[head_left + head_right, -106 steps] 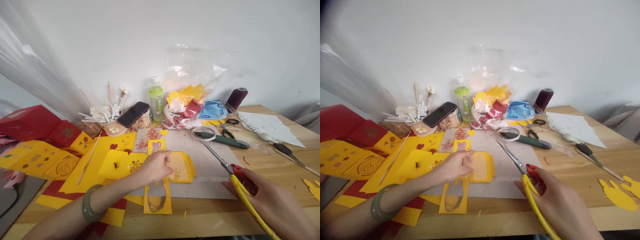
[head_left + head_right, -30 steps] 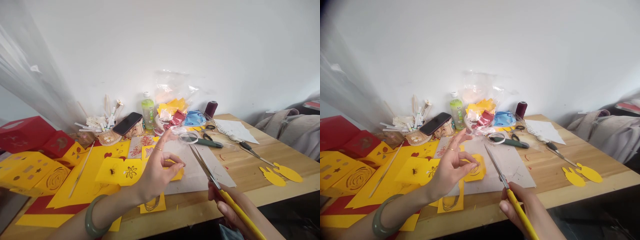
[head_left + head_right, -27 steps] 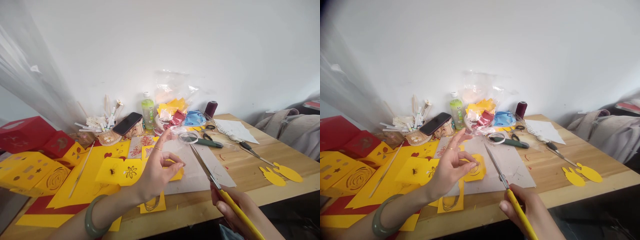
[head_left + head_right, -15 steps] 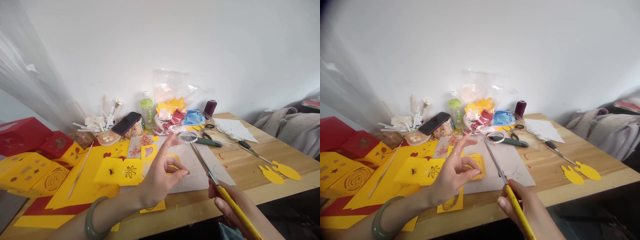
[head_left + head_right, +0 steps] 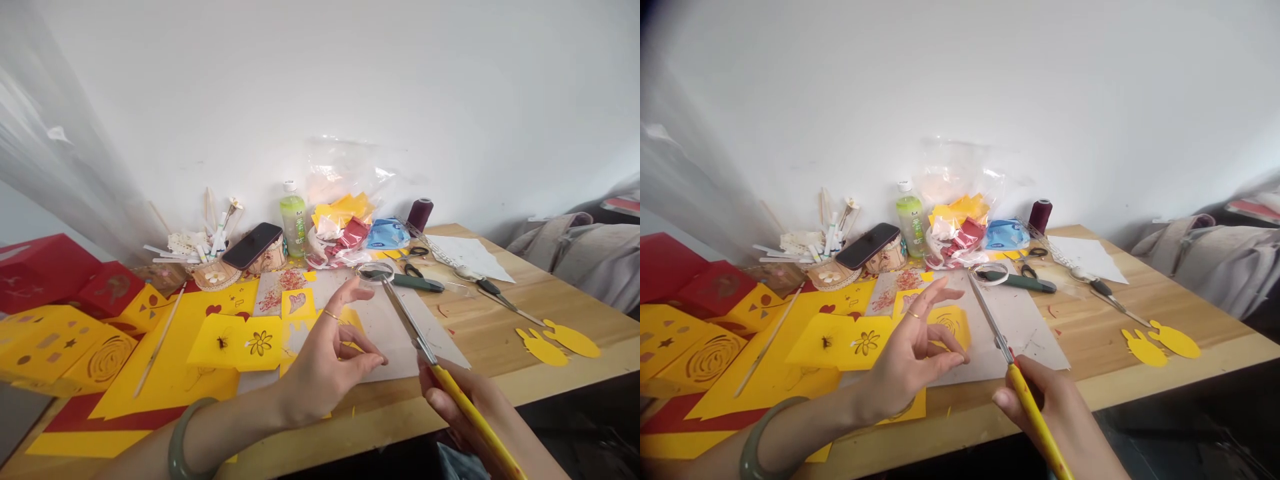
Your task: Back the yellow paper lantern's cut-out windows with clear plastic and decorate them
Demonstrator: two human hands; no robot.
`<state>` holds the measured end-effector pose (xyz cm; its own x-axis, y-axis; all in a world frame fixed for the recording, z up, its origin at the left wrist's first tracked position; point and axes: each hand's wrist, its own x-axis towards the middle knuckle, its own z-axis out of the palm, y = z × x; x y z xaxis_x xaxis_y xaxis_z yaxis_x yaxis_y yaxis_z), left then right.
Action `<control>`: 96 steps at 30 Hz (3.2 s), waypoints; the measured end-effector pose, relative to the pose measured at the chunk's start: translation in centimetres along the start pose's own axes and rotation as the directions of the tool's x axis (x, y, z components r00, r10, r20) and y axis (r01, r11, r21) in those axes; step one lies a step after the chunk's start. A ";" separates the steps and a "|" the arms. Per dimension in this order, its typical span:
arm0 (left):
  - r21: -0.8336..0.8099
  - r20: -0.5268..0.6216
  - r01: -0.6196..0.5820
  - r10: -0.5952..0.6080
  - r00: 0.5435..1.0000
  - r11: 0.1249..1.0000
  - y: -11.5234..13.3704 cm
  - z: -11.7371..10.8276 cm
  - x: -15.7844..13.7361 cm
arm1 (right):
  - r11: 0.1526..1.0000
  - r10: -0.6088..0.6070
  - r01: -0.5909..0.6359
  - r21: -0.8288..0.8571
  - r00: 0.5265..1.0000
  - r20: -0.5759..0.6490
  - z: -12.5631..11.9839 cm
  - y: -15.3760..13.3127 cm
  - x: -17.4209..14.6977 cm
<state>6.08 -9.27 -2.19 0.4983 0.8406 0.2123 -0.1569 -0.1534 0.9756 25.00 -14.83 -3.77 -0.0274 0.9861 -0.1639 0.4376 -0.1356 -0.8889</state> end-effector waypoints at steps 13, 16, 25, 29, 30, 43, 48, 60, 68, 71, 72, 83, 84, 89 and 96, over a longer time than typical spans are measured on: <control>0.072 0.041 0.094 -0.097 0.994 0.993 -0.6 -0.3 0.2 | 0.996 0.062 -0.066 -0.065 0.996 -0.063 -0.3 0.5 1.6; 0.143 0.036 0.116 -0.122 0.992 0.983 -0.4 -1.5 1.3 | 0.906 0.024 -0.096 -0.412 0.984 -0.176 -2.2 1.2 3.3; 0.222 0.042 0.142 -0.155 0.987 0.965 -1.4 -6.1 4.4 | 0.704 -0.193 0.049 -0.708 0.973 -0.124 -7.4 4.0 8.6; 0.248 -0.092 0.257 -0.241 0.966 0.934 -1.8 -7.0 4.7 | 0.645 -0.237 0.141 -0.751 0.971 -0.021 -8.3 4.1 9.7; 0.252 -0.121 0.278 -0.255 0.959 0.927 -1.9 -7.2 4.7 | 0.622 -0.244 0.141 -0.770 0.970 -0.019 -8.4 4.0 9.7; 0.481 -0.052 -0.045 0.079 0.996 0.875 -0.2 -5.8 4.6 | 0.684 -0.525 0.588 -0.432 0.808 0.269 -0.5 -3.7 11.1; 0.712 -0.133 -0.063 0.222 0.966 0.700 -0.9 -7.0 2.8 | 0.200 -0.878 0.795 -0.573 0.404 0.255 -0.2 -1.5 11.2; 0.879 0.134 -0.141 0.046 0.990 0.455 -5.0 -8.0 -0.8 | 0.041 -0.733 0.794 -0.607 0.437 0.521 2.1 0.8 9.4; 0.906 0.155 -0.183 0.104 0.982 0.380 -5.5 -8.3 -1.0 | 0.078 -0.726 0.818 -0.570 0.439 0.530 3.0 2.8 9.6; 0.923 0.160 -0.185 0.100 0.982 0.336 -5.7 -8.2 -1.2 | 0.092 -0.735 0.808 -0.582 0.449 0.508 3.2 4.1 9.4; 0.928 0.165 -0.187 0.095 0.982 0.321 -5.7 -8.1 -1.3 | 0.091 -0.737 0.809 -0.581 0.447 0.507 3.2 4.4 9.3; 0.905 -0.061 0.080 -0.060 0.996 0.419 -6.4 -7.1 -1.5 | 0.074 -0.763 0.818 -0.570 0.415 0.497 3.1 5.2 9.3; 0.907 -0.064 0.084 -0.062 0.996 0.414 -6.5 -7.1 -1.6 | 0.070 -0.762 0.817 -0.572 0.414 0.499 3.1 5.3 9.3; 0.959 0.024 -0.016 -0.022 0.999 0.284 -6.6 -7.0 -1.7 | 0.059 -0.760 0.809 -0.585 0.416 0.499 3.3 5.6 9.2; 0.946 0.302 -0.312 0.109 0.947 0.092 -6.8 -7.6 -2.2 | 0.073 -0.693 0.781 -0.620 0.487 0.532 3.2 3.9 9.1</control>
<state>-0.45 -6.12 -9.66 0.7122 0.6227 0.3240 0.6364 -0.7676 0.0763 23.62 -6.71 -10.08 -0.7945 0.5228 0.3089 0.5676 0.8201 0.0718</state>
